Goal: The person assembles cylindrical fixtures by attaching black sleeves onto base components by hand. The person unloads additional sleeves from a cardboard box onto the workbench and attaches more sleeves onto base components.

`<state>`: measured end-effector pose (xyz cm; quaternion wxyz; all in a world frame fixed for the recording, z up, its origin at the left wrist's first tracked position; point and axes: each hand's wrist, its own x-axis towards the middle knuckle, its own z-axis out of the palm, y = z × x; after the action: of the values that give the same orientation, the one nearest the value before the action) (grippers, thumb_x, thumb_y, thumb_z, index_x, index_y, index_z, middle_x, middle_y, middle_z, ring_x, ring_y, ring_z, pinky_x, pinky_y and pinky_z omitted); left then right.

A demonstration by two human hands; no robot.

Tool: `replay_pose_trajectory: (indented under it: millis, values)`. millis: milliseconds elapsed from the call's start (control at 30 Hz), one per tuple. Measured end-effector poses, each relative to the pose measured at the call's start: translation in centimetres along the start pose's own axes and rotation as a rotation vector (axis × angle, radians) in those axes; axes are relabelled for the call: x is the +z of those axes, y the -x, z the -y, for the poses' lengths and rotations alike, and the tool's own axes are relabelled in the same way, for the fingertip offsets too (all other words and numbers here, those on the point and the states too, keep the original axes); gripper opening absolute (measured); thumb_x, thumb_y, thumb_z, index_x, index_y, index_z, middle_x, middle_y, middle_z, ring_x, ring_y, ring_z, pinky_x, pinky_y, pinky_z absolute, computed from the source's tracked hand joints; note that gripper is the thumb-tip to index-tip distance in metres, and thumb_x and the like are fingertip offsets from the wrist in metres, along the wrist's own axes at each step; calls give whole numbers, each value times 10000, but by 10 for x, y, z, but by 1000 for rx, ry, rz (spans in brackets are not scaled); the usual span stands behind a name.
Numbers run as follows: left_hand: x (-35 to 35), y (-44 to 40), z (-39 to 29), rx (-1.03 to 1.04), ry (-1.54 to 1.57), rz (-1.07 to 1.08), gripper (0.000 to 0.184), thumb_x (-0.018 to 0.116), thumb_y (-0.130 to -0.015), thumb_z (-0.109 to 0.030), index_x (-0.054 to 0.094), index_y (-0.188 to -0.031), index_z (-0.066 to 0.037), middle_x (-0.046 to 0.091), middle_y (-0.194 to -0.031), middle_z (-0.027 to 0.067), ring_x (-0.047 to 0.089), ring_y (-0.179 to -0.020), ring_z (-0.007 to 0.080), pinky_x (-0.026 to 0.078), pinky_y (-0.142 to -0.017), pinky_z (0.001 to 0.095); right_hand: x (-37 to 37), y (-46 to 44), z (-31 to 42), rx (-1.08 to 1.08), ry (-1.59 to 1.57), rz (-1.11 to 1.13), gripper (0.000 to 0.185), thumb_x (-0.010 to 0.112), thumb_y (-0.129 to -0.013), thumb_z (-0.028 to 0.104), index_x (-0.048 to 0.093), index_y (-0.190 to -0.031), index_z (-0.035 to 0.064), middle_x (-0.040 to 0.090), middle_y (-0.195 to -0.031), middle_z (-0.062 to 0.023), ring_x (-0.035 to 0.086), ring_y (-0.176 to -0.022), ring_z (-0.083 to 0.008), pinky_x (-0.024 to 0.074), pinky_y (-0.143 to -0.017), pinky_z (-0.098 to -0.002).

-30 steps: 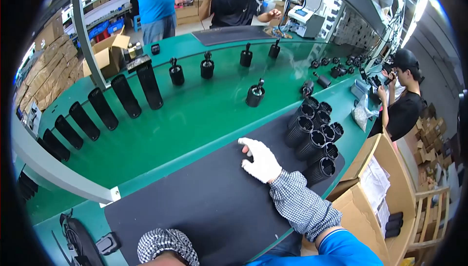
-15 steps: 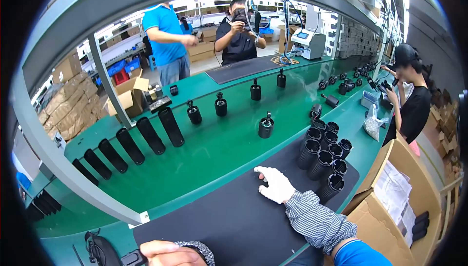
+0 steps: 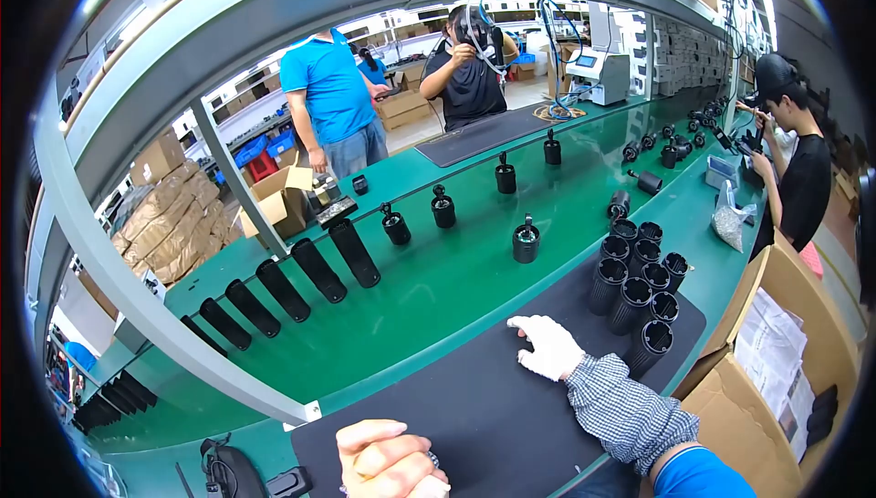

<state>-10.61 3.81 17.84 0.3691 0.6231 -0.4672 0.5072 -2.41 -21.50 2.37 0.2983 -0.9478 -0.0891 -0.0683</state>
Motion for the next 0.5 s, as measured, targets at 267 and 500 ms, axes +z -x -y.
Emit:
replay_pose_trajectory:
  millis: [267,500]
  values:
    - [1,-7,-5,-56,16,66,132,628,-693,4,528,-713,-79,553,-625,60,601,-594,228,500,-703,431,1,0,-3,-19,10,7,490,602,-752,167,528,-1228,73,576,-1052,-131,530,-1043,-307,441,-923,-400]
    - [7,0,2,17,4,-3,119,635,-706,-60,528,-682,-109,553,-604,41,580,-554,201,486,-682,411,4,0,-8,-48,31,12,471,603,-756,190,547,-1209,73,559,-1094,-148,519,-1065,-321,433,-943,-408]
